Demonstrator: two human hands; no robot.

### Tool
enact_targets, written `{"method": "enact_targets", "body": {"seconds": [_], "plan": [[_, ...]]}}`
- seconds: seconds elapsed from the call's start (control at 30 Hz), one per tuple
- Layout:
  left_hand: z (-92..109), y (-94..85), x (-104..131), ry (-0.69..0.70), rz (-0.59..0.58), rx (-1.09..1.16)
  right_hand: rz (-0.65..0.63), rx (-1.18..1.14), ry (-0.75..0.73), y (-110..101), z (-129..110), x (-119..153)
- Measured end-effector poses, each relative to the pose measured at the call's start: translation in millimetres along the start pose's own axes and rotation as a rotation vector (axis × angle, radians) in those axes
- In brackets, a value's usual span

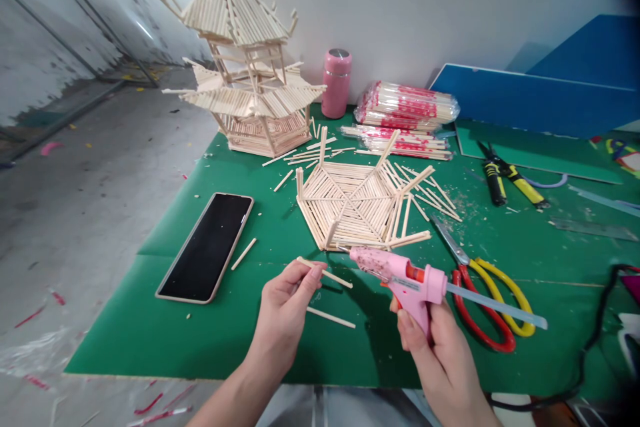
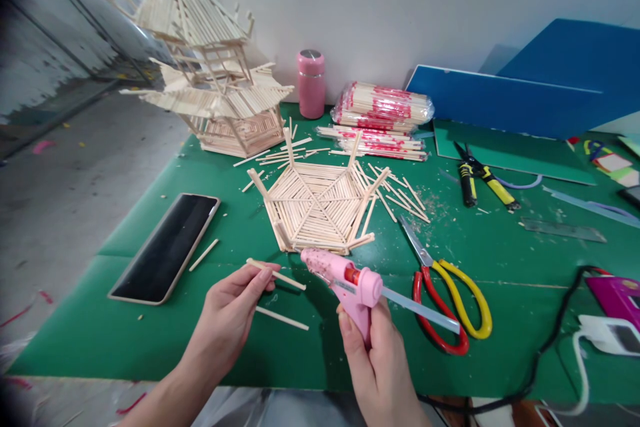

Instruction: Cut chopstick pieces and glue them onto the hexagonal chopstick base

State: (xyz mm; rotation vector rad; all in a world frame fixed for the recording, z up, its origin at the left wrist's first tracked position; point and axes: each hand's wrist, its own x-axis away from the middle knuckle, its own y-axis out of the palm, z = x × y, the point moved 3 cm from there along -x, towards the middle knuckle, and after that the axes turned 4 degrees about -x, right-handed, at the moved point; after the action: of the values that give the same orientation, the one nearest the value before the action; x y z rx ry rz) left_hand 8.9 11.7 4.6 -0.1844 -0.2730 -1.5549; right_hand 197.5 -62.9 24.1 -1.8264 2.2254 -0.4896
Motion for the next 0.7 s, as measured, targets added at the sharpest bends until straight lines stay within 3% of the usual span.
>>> {"method": "enact_targets", "body": {"seconds": [0.1, 0.23, 0.37, 0.57, 0.7], "plan": [[0, -0.1, 0, -0.001, -0.001, 0.005, -0.028, -0.045, 0.023, 1, 0, -2], [1, -0.9, 2, -0.011, 0.006, 0.000, 0.020, -0.214, 0.157, 1, -5, -2], [0, -1.6, 2, -0.019, 0.018, 0.002, 0.071, -0.337, 0.191, -9, -3, 4], [0, -1.0, 0, -0.005, 0.012, 0.016, 0.113, -0.219, 0.187, -42, 32, 22], [0, -0.1, 0, -0.007, 0.009, 0.011, 0.138, -0.147, 0.216, -50, 43, 26]]}}
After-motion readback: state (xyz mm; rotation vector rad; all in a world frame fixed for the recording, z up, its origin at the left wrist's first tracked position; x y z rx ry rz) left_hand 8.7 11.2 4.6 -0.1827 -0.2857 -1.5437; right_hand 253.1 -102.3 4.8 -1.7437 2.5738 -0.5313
